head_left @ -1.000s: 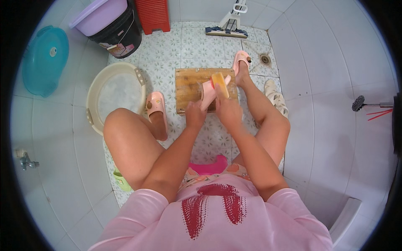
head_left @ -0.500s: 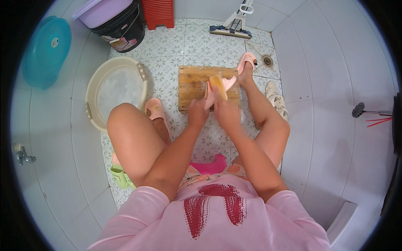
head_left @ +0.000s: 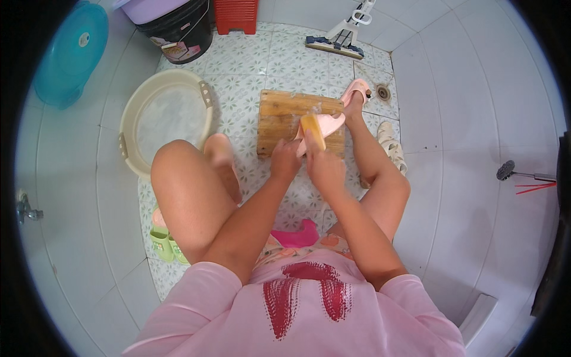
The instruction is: The person cleans a shoe using a brush and soapy water. They scrub the exterior of the shoe while holding it against a wooden board and then rinse it in a basin of water.
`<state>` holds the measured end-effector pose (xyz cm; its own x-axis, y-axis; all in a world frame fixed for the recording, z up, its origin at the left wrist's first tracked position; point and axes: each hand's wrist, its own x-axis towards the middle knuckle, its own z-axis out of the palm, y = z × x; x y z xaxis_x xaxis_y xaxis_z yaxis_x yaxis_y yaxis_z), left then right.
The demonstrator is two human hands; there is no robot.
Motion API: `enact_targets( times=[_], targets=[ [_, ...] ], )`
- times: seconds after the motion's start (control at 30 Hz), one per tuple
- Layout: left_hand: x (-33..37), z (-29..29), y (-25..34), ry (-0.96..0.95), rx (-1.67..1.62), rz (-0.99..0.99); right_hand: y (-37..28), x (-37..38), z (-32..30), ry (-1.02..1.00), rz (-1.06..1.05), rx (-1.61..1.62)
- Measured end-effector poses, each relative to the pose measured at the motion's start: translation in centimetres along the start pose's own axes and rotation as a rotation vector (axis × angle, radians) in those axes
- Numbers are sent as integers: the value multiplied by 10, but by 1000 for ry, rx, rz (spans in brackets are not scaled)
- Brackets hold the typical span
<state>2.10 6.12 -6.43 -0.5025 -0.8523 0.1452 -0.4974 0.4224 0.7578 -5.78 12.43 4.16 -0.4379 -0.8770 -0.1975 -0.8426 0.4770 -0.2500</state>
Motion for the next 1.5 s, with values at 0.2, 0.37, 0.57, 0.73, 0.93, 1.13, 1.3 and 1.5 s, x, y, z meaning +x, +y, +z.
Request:
enact_targets(
  times=[0.2, 0.37, 0.57, 0.73, 0.93, 1.13, 1.3, 1.5],
  targets=[
    [1, -1, -5, 70, 53, 103, 18, 45, -6, 184, 39, 26],
    [1, 6, -7, 89, 39, 127, 8, -27, -5, -10, -25, -17],
    [1, 8, -1, 70, 62, 28, 8, -2, 1, 95, -12, -56],
    [7, 6, -11, 83, -5, 27, 25, 37, -10, 189, 64, 70],
    [9, -8, -2, 185, -3, 29, 43, 0, -12, 10, 98, 587],
    [-6, -15, -11, 142, -124, -163, 39, 0, -22, -228, 149, 1007],
    [-3, -9, -18, 177, -85, -116, 19, -11, -12, -388, 78, 1115],
    [-3, 7, -41, 286, -258, -158, -2, -21, 0, -427, 6, 949]
  ],
)
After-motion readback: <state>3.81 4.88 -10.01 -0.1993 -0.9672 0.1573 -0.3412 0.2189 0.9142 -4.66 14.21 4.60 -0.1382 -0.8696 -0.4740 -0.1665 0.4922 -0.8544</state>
